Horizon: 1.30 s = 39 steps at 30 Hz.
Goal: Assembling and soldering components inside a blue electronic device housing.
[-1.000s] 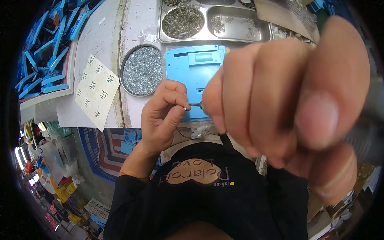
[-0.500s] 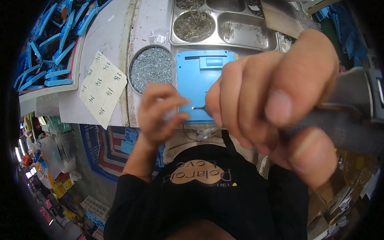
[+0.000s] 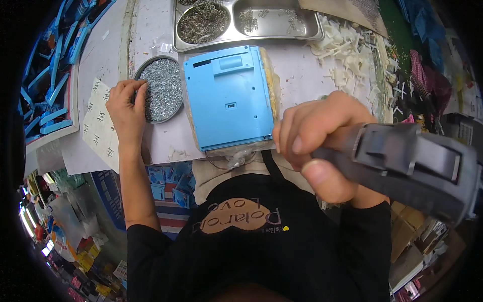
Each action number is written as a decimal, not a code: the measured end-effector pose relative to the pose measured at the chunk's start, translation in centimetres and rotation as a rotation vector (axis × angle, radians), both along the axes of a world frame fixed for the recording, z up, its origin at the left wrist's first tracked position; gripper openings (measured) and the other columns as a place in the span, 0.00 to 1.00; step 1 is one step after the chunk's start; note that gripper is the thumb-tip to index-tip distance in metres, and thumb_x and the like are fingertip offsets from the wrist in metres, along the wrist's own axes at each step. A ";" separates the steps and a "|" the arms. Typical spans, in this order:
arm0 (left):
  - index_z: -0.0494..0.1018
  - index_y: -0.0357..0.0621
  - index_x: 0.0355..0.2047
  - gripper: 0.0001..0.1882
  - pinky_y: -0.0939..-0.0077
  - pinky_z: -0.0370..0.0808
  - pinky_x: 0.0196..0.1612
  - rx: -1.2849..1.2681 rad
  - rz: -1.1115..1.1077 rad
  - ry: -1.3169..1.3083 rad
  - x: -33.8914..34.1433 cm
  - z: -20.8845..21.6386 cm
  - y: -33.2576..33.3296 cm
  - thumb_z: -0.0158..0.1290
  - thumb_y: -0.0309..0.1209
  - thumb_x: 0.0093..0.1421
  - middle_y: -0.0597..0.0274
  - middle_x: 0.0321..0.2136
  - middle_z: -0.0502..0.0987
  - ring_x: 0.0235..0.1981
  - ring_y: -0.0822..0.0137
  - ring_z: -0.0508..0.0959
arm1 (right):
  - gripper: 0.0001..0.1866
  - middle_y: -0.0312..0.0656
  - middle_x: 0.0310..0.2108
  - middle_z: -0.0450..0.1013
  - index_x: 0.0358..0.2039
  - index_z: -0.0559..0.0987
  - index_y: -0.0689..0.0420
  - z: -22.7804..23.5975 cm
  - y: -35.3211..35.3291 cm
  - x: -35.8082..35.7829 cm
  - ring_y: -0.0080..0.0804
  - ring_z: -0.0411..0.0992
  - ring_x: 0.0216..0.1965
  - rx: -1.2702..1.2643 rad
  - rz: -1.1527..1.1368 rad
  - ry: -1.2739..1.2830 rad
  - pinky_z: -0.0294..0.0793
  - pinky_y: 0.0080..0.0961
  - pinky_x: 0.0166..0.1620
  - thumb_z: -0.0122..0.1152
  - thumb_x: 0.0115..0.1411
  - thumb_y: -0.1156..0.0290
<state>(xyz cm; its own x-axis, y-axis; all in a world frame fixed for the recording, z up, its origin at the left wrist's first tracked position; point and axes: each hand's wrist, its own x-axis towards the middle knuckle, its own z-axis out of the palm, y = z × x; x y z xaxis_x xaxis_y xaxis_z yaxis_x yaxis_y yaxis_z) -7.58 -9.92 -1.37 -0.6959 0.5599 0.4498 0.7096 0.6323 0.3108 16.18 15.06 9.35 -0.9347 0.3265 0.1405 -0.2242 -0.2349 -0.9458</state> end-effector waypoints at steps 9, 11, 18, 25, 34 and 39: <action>0.77 0.40 0.30 0.09 0.57 0.70 0.40 -0.058 0.054 -0.095 0.3 -0.1 1.1 0.62 0.33 0.62 0.58 0.31 0.79 0.35 0.54 0.77 | 0.12 0.41 0.23 0.70 0.39 0.71 0.60 -2.6 1.2 0.4 0.28 0.67 0.24 0.030 0.248 0.198 0.71 0.31 0.33 0.65 0.58 0.77; 0.76 0.40 0.32 0.09 0.56 0.71 0.42 -0.003 0.020 -0.154 1.1 0.9 1.4 0.61 0.32 0.62 0.56 0.32 0.79 0.36 0.52 0.77 | 0.11 0.42 0.22 0.70 0.37 0.72 0.61 -2.7 1.0 0.3 0.29 0.68 0.23 0.047 0.236 0.205 0.71 0.31 0.32 0.65 0.57 0.79; 0.72 0.41 0.31 0.11 0.52 0.74 0.56 0.151 -0.627 -0.229 8.7 2.8 6.1 0.64 0.25 0.54 0.54 0.47 0.80 0.52 0.51 0.79 | 0.10 0.41 0.17 0.69 0.30 0.71 0.60 -3.1 0.4 -0.6 0.33 0.68 0.17 0.247 0.265 0.280 0.69 0.28 0.23 0.65 0.53 0.82; 0.71 0.41 0.28 0.13 0.47 0.71 0.64 0.106 -0.658 -0.341 8.5 2.1 5.8 0.66 0.30 0.54 0.53 0.53 0.79 0.60 0.51 0.76 | 0.08 0.42 0.18 0.69 0.26 0.72 0.59 -1.6 1.7 -3.0 0.34 0.69 0.19 0.073 0.286 0.340 0.71 0.31 0.26 0.64 0.54 0.81; 0.71 0.42 0.31 0.12 0.46 0.70 0.64 0.144 -0.664 -0.407 8.9 2.0 5.4 0.66 0.29 0.55 0.52 0.55 0.79 0.61 0.49 0.75 | 0.12 0.37 0.15 0.69 0.26 0.69 0.55 -3.3 0.5 -4.6 0.31 0.67 0.15 0.306 0.269 0.227 0.70 0.28 0.23 0.65 0.58 0.71; 0.71 0.42 0.32 0.12 0.46 0.69 0.64 0.155 -0.660 -0.407 8.8 1.6 5.5 0.65 0.29 0.56 0.52 0.56 0.78 0.61 0.49 0.76 | 0.16 0.33 0.14 0.66 0.26 0.66 0.50 -1.9 2.4 -6.4 0.27 0.63 0.15 0.249 0.109 0.188 0.66 0.28 0.24 0.64 0.62 0.61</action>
